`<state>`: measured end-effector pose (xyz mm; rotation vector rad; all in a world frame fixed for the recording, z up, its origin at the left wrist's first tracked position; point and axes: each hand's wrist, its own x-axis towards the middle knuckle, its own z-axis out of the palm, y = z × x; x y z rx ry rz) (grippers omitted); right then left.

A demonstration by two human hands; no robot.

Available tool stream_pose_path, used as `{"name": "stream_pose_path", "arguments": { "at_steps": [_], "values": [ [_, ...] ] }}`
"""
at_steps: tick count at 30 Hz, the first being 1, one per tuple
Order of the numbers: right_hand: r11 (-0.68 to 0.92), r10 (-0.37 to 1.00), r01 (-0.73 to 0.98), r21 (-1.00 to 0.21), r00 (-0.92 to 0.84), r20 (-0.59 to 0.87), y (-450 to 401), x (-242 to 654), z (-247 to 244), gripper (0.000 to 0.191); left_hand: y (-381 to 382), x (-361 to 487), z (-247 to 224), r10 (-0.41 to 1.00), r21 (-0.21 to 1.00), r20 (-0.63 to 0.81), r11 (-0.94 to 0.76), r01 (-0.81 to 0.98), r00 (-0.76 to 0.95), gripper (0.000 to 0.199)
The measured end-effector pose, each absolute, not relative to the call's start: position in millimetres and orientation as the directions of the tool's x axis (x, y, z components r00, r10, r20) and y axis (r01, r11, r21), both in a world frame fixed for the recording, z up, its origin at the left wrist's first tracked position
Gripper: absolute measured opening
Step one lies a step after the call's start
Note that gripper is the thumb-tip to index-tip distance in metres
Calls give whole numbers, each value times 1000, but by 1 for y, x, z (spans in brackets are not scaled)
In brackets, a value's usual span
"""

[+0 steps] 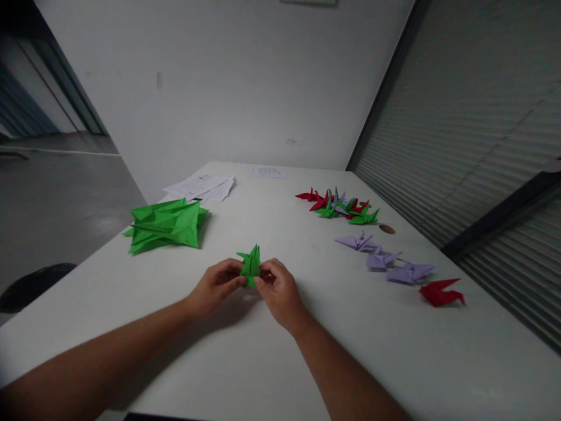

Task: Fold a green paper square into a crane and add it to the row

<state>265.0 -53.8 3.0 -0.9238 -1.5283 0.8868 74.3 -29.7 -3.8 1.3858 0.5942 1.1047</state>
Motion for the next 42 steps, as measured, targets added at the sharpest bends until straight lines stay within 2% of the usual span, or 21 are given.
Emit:
{"name": "stream_pose_path", "arguments": {
  "at_steps": [4, 9, 14, 17, 26, 32, 37, 39, 42],
  "values": [
    [518, 855, 151, -842, -109, 506, -54, 268, 7, 6, -31, 74, -1, 867, 954, 271, -186, -233, 418, 29],
    [571, 821, 185, -800, -114, 560, -57, 270, 9, 11, -33, 72, 0, 860, 947, 297, -211, -240, 416, 28],
    [595, 803, 156, -788, -154, 576, -60, 271, 11, 20, -33, 69, 4, 783, 871, 491, -442, -213, 383, 16],
    [601, 798, 153, -785, -178, 576, -61, 274, 11, 24, -34, 68, 7, 749, 833, 550, -523, -179, 369, 13],
    [689, 722, 162, -706, -235, 651, -63, 277, 18, 33, -32, 69, -1, 824, 897, 433, -355, -263, 366, 16],
    [754, 657, 236, -613, -305, 689, -63, 278, 17, 42, -33, 72, -3, 874, 925, 343, -250, -286, 346, 21],
    [809, 588, 218, -546, -316, 745, -62, 278, 18, 44, -32, 71, -4, 853, 912, 385, -294, -285, 353, 20],
    [796, 605, 203, -571, -304, 736, -62, 278, 19, 40, -31, 70, -4, 836, 897, 431, -356, -263, 339, 16],
    [720, 693, 178, -670, -241, 680, -63, 276, 17, 27, -31, 69, -2, 792, 862, 507, -470, -192, 340, 9]
  ]
}}
